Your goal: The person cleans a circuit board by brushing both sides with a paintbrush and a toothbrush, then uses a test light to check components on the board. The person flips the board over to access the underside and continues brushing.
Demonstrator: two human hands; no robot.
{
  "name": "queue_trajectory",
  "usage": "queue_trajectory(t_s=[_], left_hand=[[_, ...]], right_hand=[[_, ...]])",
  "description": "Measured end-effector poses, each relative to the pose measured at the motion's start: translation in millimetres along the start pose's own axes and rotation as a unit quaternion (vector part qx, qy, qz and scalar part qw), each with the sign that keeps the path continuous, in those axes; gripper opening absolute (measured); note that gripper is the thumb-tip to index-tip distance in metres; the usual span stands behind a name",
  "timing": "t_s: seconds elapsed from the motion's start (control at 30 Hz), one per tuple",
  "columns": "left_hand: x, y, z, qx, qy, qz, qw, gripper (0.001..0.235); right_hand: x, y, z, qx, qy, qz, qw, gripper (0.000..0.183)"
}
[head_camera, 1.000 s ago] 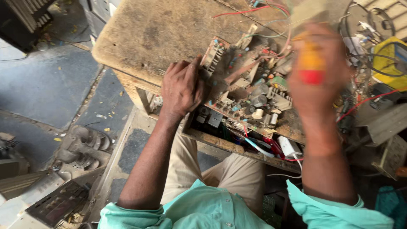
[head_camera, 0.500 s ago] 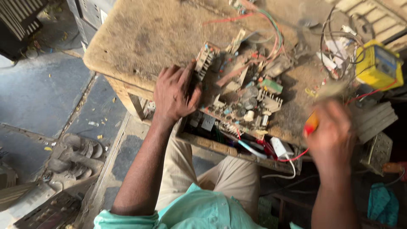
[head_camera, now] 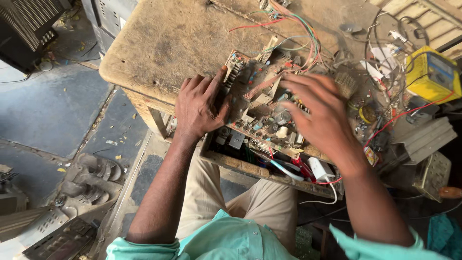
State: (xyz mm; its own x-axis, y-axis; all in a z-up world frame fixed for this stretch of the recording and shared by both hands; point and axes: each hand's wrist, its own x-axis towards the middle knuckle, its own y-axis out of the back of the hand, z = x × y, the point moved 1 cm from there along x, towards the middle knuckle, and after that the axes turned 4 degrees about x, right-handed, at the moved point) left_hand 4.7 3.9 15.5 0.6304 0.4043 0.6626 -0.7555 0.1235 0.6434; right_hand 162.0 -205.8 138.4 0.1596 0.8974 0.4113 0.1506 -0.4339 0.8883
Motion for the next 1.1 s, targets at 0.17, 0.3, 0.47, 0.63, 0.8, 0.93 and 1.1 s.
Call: queue_trajectory(t_s=[0.17, 0.3, 0.47, 0.63, 0.8, 0.93, 1.1], left_hand=[[-1, -1, 1, -0.020, 0.004, 0.009, 1.000, 0.063], [0, -1, 0, -0.014, -0.005, 0.019, 1.000, 0.060], [1, -1, -1, -0.011, 0.002, 0.000, 1.000, 0.059], [0, -2, 0, -0.011, 0.001, -0.003, 1.000, 0.061], [0, -3, -2, -0.021, -0.001, -0.013, 1.000, 0.061], [-2, -4, -3, -0.020, -0.009, -0.001, 1.000, 0.059], [-2, -5, -4, -0.023, -0.025, 0.008, 0.999, 0.059]], right_hand=[[55, -49, 17, 0.000, 0.088, -0.159, 0.983, 0.030], [77, -69, 27, 0.000, 0.022, -0.313, 0.950, 0.025], [96, -75, 29, 0.012, -0.030, -0.386, 0.922, 0.021], [97, -78, 21, 0.002, -0.059, -0.392, 0.918, 0.014], [85, -75, 8, -0.024, 0.003, -0.306, 0.952, 0.018], [89, -79, 9, -0.101, 0.004, -0.357, 0.928, 0.020], [89, -79, 14, -0.098, 0.054, -0.334, 0.936, 0.023]])
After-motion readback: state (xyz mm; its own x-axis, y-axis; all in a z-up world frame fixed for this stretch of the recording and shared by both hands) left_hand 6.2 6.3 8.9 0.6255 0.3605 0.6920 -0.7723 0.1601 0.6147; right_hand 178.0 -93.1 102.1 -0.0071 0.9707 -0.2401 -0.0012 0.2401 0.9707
